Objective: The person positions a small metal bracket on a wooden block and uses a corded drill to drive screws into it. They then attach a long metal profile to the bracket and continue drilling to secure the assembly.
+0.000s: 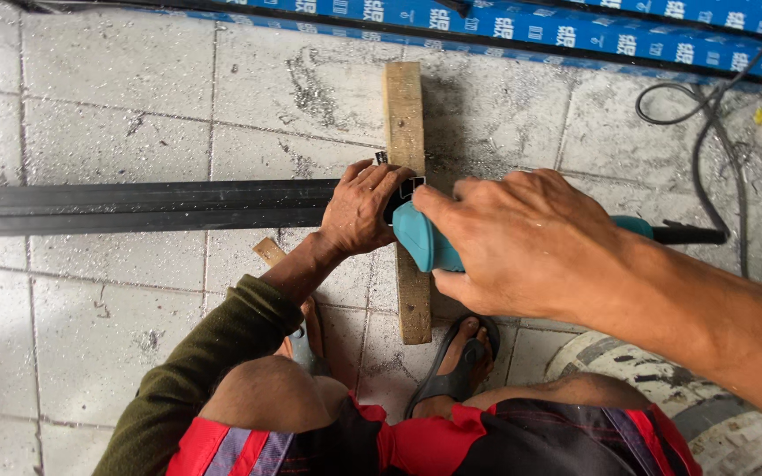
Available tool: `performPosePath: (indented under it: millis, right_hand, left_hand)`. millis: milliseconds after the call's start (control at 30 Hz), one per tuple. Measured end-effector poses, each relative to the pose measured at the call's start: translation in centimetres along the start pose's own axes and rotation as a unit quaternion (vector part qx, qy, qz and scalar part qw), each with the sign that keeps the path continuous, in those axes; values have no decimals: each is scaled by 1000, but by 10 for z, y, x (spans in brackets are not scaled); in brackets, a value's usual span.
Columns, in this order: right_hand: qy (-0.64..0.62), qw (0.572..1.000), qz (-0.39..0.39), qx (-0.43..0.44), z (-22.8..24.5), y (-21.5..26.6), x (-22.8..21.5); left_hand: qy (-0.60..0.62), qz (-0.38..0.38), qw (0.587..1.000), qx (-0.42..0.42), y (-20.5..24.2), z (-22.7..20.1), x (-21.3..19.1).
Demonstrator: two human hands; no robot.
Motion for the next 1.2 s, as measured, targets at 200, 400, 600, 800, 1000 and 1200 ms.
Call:
performPosePath:
  millis: [200,400,600,800,1000,1200]
  right_hand:
    - [19,1000,-10,-12,-2,1,2]
    - [101,994,30,12,-16,45,-14]
    - [-65,970,-140,188,-120,70,-3]
    - [-507,793,-197,275,-238,32,76]
    - [-695,680,-123,199,-324,-9,200]
    - [-780,566,-94,251,-339,-28,300]
  left_hand:
    - [-6,-4,1000,0,-4,-3,-1]
    - [-17,21,1000,0,-3,2,2]
    - [-7,16,1000,0,-3,-1,0]
    - [-5,31,999,-7,-1,2,4]
    - [-6,23,1000,2,-2,1,3]
    - [-7,37,999,-17,0,1,6]
Point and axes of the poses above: each hand's wrist, its own y-axis away from the middle knuckle, its own x-axis out of the palm, z = x × y, the point moved 5 cm from there along -y, towards the middle knuckle, and after that the axes turned 1 degree about -y, right-handed, at the moved point
